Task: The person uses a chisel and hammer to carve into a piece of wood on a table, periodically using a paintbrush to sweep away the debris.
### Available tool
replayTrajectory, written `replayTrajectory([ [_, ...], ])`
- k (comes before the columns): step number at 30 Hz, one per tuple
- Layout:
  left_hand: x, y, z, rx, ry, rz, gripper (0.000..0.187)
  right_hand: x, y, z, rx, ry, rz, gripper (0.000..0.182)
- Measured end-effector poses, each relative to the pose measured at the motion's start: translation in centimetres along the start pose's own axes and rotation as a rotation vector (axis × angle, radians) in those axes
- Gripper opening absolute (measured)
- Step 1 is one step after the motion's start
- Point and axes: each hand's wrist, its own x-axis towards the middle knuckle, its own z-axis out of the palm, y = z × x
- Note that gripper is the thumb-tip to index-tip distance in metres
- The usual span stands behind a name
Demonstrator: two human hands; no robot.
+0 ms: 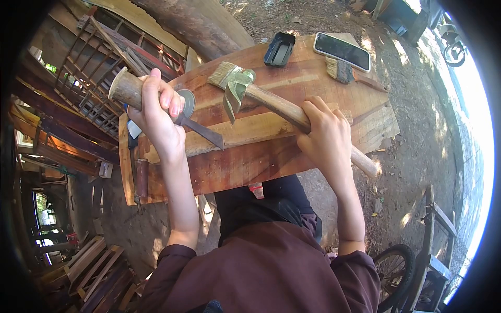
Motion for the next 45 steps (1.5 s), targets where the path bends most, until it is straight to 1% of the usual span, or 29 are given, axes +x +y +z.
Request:
replayTrajectory([
  [4, 0.0, 0.2, 0.1, 0.024, -0.005, -0.001, 0.018, 0.1, 0.0, -0.1, 0.011, 0.006, -0.013, 0.022],
  [7, 0.0, 0.0, 0.1, 0.006, -0.015, 0.008, 0.018, 0.4, 0.0, -0.6, 0.074, -0.012, 0.014, 0.018],
  [9, -0.2, 0.1, 0.1, 0.002, -0.021, 0.009, 0.018, 1.1, 0.0, -1.6, 0.171, -0.075, 0.008, 0.021],
  [10, -0.2, 0.2, 0.2, 0.004, -0.027, 0.006, 0.018, 1.7, -0.2, -2.3, 0.168, -0.068, 0.006, 0.021],
  [12, -0.3, 0.1, 0.5, -0.009, -0.007, 0.009, 0.019, 3.3, -1.0, -4.5, 0.115, -0.209, -0.014, 0.027],
  [13, -0.4, 0.2, 0.6, 0.01, -0.018, 0.035, 0.019, 3.9, -1.8, -5.7, 0.161, -0.198, -0.018, 0.027],
  [14, -0.5, 0.2, 0.8, 0.029, -0.029, 0.06, 0.019, 4.9, -3.5, -7.7, 0.206, -0.241, 0.031, 0.028],
  [15, -0.7, 0.2, 0.7, 0.047, -0.044, 0.055, 0.017, 5.7, -3.3, -8.1, 0.367, -0.18, -0.012, 0.031],
  [16, -0.8, 0.3, 0.7, 0.042, -0.051, 0.057, 0.017, 6.6, -5.4, -10.1, 0.419, -0.19, 0.002, 0.036],
  [17, -0.9, 0.3, 0.7, 0.064, -0.051, 0.059, 0.017, 7.5, -6.4, -11.4, 0.396, -0.126, -0.069, 0.035],
  [18, -0.9, 0.3, 0.7, 0.087, -0.049, 0.06, 0.018, 7.9, -7.9, -12.1, 0.501, -0.037, -0.213, 0.034],
  [20, -0.8, 0.4, 0.8, 0.071, -0.049, 0.064, 0.018, 9.1, -9.6, -13.5, 0.654, 0.004, -0.225, 0.033],
  [21, -0.7, 0.4, 0.8, 0.069, -0.047, 0.056, 0.018, 9.4, -11.5, -15.6, 0.65, 0.01, -0.225, 0.033],
  [22, -0.7, 0.3, 0.7, 0.068, -0.044, 0.046, 0.019, 9.5, -14.1, -18.5, 0.641, -0.319, -0.131, 0.03],
  [23, -0.7, 0.3, 0.7, 0.065, -0.048, 0.045, 0.019, 9.3, -15.6, -20.0, 0.621, -0.646, -0.033, 0.028],
  [24, -0.7, 0.3, 0.8, 0.062, -0.052, 0.061, 0.019, 8.6, -15.5, -18.8, 0.62, -0.642, -0.031, 0.028],
  [26, -0.9, 0.4, 0.8, 0.058, -0.064, 0.073, 0.02, 7.3, -14.7, -15.5, 0.306, -0.369, -0.205, 0.032],
  [27, -1.0, 0.6, 0.8, 0.072, -0.049, 0.082, 0.02, 7.8, -15.0, -15.6, 0.32, -0.58, -0.154, 0.035],
  [28, -1.1, 0.7, 0.8, 0.085, -0.034, 0.091, 0.019, 7.8, -14.1, -15.0, 0.332, -0.587, -0.257, 0.037],
  [30, -1.2, 0.7, 0.8, 0.075, -0.048, 0.094, 0.019, 8.5, -13.0, -13.3, 0.328, -0.372, -0.652, 0.039],
  [31, -1.2, 0.4, 0.6, 0.059, -0.067, 0.092, 0.018, 7.7, -12.6, -13.7, 0.327, -0.372, -0.648, 0.039],
  [33, -1.3, 0.3, 0.5, 0.043, -0.089, 0.09, 0.018, 5.5, -16.1, -15.5, 0.352, -0.107, -0.209, 0.037],
  [35, -1.5, 0.6, 0.7, 0.058, -0.043, 0.078, 0.018, 5.3, -15.8, -15.4, 0.364, -0.111, -0.193, 0.037],
  [38, -1.6, 0.7, 0.6, 0.046, -0.046, 0.086, 0.019, 5.4, -15.2, -15.3, 0.402, -0.13, -0.164, 0.038],
  [39, -1.7, 0.6, 0.4, 0.05, -0.068, 0.09, 0.02, 5.7, -15.3, -15.8, 0.263, -0.289, -0.214, 0.037],
  [44, -2.3, 1.0, 0.5, 0.004, -0.072, 0.095, 0.021, 5.8, -15.6, -16.5, 0.345, -0.239, -0.172, 0.037],
  [45, -2.3, 1.0, 0.7, 0.043, -0.067, 0.086, 0.016, 5.8, -15.7, -16.6, 0.365, -0.23, -0.162, 0.037],
])
